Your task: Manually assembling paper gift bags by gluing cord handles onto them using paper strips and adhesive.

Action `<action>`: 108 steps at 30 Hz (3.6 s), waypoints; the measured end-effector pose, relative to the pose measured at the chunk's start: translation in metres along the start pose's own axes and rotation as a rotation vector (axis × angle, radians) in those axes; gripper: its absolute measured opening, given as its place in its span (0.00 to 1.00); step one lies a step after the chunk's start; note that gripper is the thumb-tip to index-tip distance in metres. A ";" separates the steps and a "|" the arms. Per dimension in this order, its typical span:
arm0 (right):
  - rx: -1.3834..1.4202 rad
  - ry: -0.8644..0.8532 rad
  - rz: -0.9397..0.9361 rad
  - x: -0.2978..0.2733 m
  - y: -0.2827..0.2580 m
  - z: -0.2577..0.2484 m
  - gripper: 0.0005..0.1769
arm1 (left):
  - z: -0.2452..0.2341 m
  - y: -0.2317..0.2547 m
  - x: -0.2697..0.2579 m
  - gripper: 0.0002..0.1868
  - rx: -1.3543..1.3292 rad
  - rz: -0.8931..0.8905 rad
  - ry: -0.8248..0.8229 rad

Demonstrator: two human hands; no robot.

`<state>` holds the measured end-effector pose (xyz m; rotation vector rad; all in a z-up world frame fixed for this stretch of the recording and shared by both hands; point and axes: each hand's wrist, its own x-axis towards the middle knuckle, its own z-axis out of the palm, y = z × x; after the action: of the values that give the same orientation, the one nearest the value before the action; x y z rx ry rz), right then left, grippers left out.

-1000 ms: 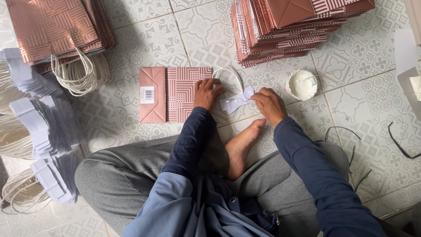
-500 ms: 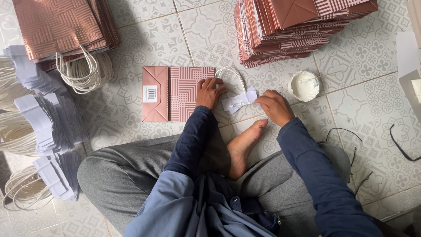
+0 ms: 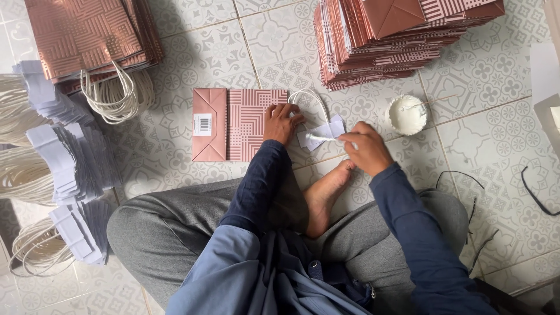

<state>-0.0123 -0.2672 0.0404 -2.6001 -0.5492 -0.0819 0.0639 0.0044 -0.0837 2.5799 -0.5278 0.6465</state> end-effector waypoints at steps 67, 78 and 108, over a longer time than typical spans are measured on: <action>0.188 0.057 0.611 -0.001 -0.011 -0.072 0.11 | -0.014 0.003 0.003 0.07 0.033 0.029 0.007; 1.014 0.207 0.586 0.017 -0.042 -0.106 0.15 | -0.112 0.017 0.050 0.08 -0.698 -0.118 -0.006; 1.093 0.172 0.530 0.015 -0.037 -0.094 0.14 | -0.058 -0.084 0.073 0.24 0.045 -0.309 0.093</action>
<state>-0.0092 -0.2755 0.1427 -1.5584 0.1690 0.1356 0.1413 0.0840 -0.0249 2.5812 -0.0806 0.6705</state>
